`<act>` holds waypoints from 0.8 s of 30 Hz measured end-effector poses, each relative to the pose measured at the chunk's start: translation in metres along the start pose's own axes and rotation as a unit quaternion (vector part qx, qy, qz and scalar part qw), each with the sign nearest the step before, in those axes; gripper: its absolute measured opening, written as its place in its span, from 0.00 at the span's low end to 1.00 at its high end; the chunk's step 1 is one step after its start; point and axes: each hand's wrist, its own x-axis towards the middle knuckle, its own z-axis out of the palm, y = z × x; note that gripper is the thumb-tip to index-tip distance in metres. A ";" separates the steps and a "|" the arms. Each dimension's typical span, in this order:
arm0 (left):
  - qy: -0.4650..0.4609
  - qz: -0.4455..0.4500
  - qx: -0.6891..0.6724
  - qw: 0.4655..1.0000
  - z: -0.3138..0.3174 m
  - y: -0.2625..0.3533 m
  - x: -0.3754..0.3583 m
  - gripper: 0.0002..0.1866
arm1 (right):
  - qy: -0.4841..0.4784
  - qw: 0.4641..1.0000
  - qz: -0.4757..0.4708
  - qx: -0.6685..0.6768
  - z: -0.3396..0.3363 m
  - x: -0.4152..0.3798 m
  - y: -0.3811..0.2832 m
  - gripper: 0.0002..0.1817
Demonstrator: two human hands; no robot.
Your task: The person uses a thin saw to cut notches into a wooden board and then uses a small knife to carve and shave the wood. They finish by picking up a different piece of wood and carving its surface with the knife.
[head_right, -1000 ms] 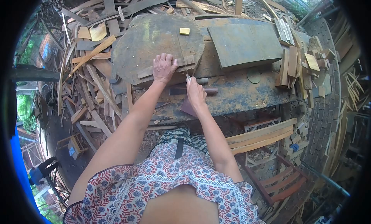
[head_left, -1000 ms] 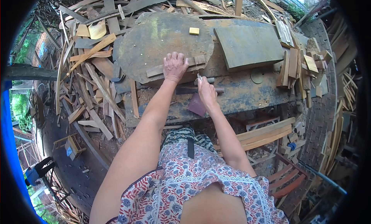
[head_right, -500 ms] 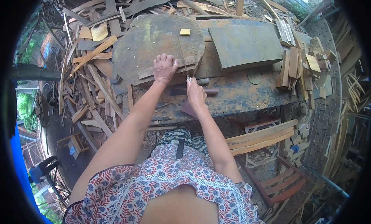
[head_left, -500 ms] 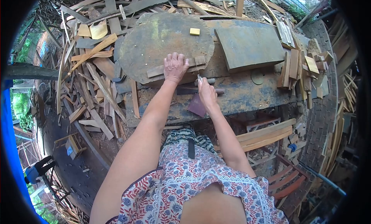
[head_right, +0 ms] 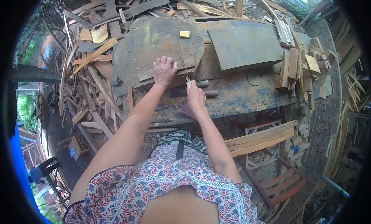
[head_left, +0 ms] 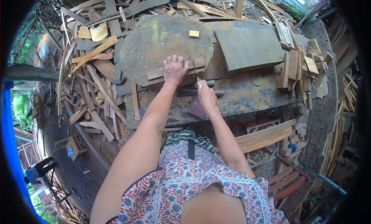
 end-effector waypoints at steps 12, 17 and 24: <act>-0.005 -0.004 0.005 1.000 0.001 0.000 -0.001 0.10 | 0.007 1.000 -0.014 -0.005 0.002 -0.002 0.003 0.16; -0.002 -0.004 0.015 1.000 0.001 -0.001 -0.002 0.10 | -0.001 1.000 0.003 0.007 0.006 -0.010 0.004 0.16; -0.009 0.001 0.006 1.000 0.001 -0.001 -0.004 0.11 | -0.009 1.000 0.002 0.001 0.005 -0.016 0.011 0.17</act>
